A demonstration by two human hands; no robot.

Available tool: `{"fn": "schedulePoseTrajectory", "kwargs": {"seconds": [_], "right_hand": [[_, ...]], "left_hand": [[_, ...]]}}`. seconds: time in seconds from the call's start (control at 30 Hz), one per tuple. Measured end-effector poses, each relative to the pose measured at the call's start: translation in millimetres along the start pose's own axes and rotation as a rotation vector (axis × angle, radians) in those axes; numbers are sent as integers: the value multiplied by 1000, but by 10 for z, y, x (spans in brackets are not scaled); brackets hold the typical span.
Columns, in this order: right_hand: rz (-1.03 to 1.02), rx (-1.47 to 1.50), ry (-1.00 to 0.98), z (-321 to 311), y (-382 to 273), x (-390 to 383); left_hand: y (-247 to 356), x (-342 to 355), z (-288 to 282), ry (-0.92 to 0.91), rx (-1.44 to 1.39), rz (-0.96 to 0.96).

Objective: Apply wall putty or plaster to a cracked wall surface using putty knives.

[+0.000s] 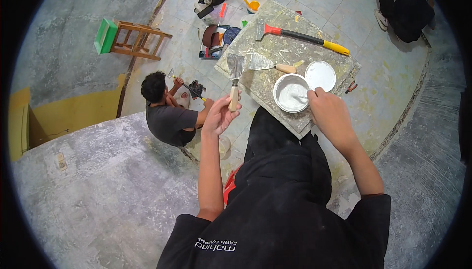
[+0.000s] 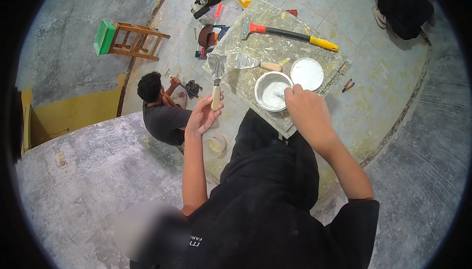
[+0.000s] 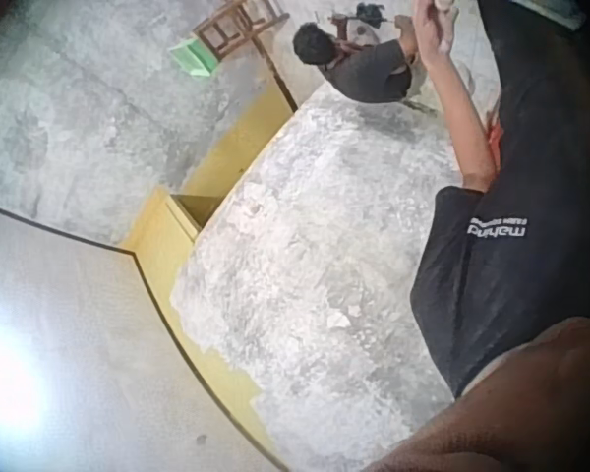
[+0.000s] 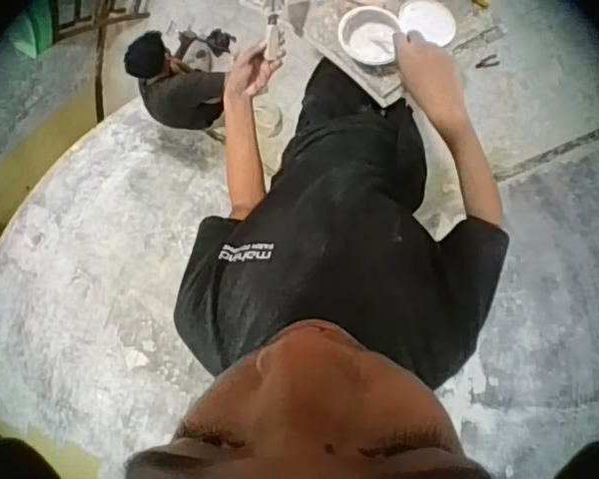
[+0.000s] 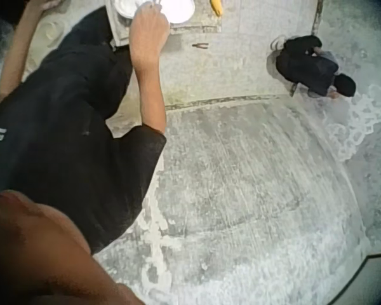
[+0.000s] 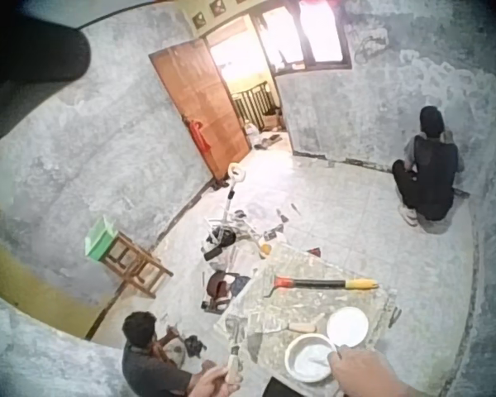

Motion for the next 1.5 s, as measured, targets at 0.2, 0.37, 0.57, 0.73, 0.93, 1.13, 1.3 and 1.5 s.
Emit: {"fn": "schedulePoseTrajectory", "kwargs": {"seconds": [0.2, 0.37, 0.57, 0.73, 0.93, 1.13, 1.3, 1.5], "right_hand": [[58, -57, -21, 189, -43, 260], [98, 25, -133, 432, -17, 489], [170, 510, -81, 383, 163, 432], [353, 769, -88, 528, 321, 43], [655, 1166, 69, 535, 157, -432], [660, 1238, 259, 441, -114, -630], [586, 1288, 330, 443, -242, -493], [469, 1359, 396, 529, -79, -373]], "left_hand": [[-7, -120, 58, -171, -368, -67], [80, -4, -169, -285, -422, -175], [233, 34, -503, -300, -316, -337], [419, 110, -470, -404, -201, -471], [591, 143, -213, -499, 8, -530], [601, 191, 166, -537, 144, -508], [435, 220, 440, -536, 224, -501], [208, 273, 685, -465, 261, -454]]}}
Point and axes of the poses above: each hand's wrist, its own x-axis towards the middle knuckle, its own z-axis out of the palm, y = z × x, the point moved 4 cm from there along x, towards the middle knuckle, and after that the axes turned 6 degrees about -y, right-handed, at the moved point
